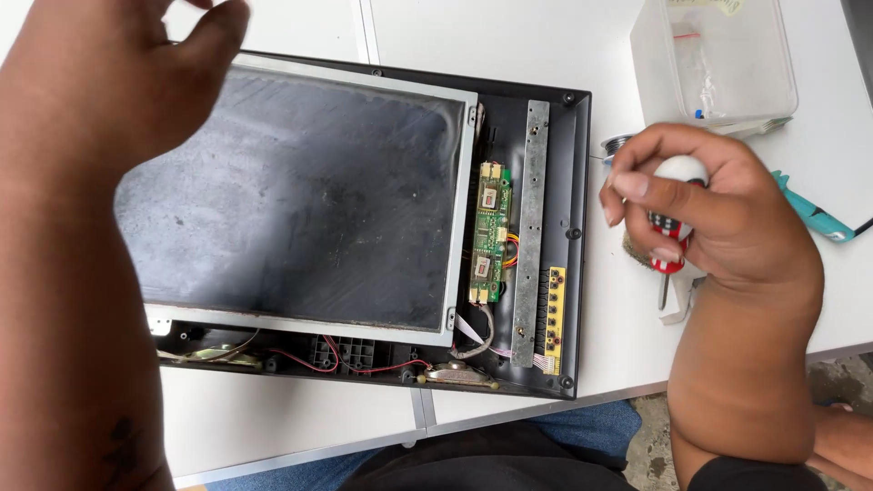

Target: Reassembling the internal components of a computer monitor, including the circuit board and LCD panel, using a screwdriver.

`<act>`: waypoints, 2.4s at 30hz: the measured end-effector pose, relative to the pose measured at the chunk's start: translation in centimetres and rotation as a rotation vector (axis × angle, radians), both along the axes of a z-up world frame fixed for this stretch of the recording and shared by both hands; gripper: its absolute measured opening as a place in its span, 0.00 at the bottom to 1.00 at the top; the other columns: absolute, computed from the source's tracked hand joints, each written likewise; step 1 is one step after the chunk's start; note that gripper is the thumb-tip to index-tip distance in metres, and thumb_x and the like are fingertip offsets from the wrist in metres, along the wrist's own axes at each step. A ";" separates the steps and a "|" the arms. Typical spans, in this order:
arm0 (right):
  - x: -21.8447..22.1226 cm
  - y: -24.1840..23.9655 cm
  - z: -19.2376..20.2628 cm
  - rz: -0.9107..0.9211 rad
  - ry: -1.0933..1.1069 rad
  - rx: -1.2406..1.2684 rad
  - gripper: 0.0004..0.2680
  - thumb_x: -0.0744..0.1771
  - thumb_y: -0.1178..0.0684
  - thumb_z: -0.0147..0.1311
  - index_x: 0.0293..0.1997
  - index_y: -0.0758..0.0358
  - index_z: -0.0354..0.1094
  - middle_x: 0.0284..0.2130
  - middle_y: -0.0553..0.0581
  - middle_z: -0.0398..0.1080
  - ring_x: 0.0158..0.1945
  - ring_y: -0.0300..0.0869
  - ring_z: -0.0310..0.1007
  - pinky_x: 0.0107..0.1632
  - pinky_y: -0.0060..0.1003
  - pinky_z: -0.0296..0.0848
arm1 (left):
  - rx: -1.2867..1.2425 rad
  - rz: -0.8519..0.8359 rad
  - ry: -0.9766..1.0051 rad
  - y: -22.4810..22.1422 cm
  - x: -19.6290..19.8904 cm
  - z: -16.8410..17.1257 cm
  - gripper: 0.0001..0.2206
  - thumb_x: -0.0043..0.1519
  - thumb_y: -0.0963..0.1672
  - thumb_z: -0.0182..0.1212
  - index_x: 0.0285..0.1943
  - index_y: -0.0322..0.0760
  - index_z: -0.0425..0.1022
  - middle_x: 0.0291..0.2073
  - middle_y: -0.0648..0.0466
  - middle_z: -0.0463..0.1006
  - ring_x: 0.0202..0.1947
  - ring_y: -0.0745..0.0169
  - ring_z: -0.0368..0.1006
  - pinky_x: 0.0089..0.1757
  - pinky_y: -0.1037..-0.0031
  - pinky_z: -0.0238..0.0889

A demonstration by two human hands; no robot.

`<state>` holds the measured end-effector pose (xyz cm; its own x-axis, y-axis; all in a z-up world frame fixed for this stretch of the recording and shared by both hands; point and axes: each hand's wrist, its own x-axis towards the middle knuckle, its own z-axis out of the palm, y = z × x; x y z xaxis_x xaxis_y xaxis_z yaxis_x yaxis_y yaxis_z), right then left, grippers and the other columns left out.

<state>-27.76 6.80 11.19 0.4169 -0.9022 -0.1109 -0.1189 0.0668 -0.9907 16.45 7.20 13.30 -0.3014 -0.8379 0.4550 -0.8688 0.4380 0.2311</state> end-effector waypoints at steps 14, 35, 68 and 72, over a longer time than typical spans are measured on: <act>11.1 4.1 1.1 0.060 0.467 0.509 0.28 0.63 0.45 0.54 0.75 0.49 0.60 0.50 0.60 0.78 0.15 0.37 0.56 0.27 0.34 0.64 | 0.326 0.815 0.094 5.8 7.0 -6.4 0.27 0.76 0.53 0.50 0.68 0.22 0.68 0.61 0.29 0.63 0.58 0.26 0.56 0.49 0.36 0.58; 9.8 4.6 -3.1 -0.291 0.110 0.493 0.26 0.62 0.54 0.63 0.68 0.68 0.62 0.20 0.56 0.60 0.12 0.38 0.53 0.19 0.35 0.56 | 0.447 0.747 0.448 5.8 5.6 -7.9 0.17 0.71 0.48 0.54 0.53 0.25 0.77 0.56 0.37 0.66 0.52 0.37 0.68 0.53 0.55 0.61; 4.0 9.0 -1.9 -0.339 0.756 0.427 0.26 0.65 0.41 0.58 0.71 0.54 0.63 0.11 0.63 0.61 0.17 0.46 0.61 0.30 0.40 0.62 | 0.537 0.549 0.615 8.4 9.0 -10.8 0.20 0.76 0.52 0.46 0.39 0.36 0.74 0.40 0.55 0.66 0.43 0.61 0.62 0.47 0.68 0.53; 4.6 7.8 -2.9 -0.387 0.816 0.312 0.25 0.65 0.41 0.57 0.70 0.57 0.63 0.36 0.57 0.71 0.23 0.49 0.71 0.34 0.39 0.67 | 0.505 0.588 0.766 9.4 8.6 -10.3 0.16 0.70 0.50 0.51 0.56 0.38 0.79 0.51 0.58 0.73 0.57 0.64 0.67 0.57 0.71 0.54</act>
<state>-23.14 14.63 8.34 -0.2168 -0.8419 -0.4942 -0.6793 0.4937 -0.5430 25.03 16.55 2.95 0.4242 -0.9015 -0.0861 -0.4599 -0.2963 0.8371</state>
